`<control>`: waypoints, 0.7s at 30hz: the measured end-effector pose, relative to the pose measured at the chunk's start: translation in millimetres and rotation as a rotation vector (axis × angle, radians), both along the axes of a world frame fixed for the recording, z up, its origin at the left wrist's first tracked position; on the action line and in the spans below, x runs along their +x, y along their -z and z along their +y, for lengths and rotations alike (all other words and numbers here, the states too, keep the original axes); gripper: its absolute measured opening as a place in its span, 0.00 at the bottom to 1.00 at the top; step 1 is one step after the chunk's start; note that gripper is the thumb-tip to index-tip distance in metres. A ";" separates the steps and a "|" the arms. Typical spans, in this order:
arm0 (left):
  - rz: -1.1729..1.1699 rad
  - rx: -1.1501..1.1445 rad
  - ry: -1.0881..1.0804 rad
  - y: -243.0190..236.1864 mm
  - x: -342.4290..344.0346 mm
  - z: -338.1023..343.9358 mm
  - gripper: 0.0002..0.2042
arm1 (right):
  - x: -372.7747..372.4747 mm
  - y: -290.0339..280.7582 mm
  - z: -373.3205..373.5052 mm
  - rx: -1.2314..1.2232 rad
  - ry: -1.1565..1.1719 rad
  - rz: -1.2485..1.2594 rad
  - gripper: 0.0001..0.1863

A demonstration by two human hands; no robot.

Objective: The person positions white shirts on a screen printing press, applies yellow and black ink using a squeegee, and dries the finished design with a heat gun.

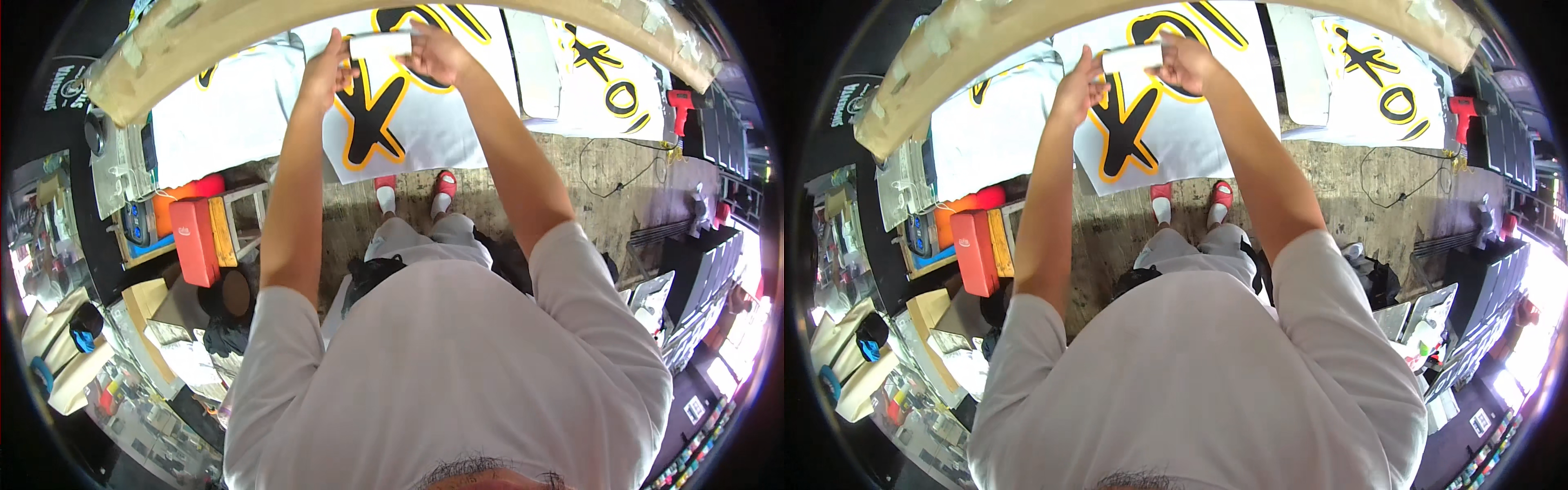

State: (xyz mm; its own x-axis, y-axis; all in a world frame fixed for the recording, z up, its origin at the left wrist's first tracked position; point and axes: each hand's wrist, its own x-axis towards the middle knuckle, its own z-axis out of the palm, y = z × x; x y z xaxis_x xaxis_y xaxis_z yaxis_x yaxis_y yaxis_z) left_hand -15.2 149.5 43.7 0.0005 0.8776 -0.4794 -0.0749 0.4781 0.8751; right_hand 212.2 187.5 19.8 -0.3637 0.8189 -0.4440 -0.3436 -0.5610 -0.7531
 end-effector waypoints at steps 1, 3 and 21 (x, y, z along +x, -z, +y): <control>0.024 0.013 0.007 1.1 -10.5 -15.1 0.38 | -7.3 -9.9 -17.6 -0.012 -0.058 0.043 0.27; 0.045 -0.039 -0.008 -9.6 -1.9 -29.3 0.39 | -2.4 -26.5 -35.8 -0.065 -0.093 -0.015 0.27; -0.005 0.099 -0.116 9.0 -0.3 -59.0 0.24 | -2.8 -13.5 -54.2 -0.098 -0.104 0.036 0.24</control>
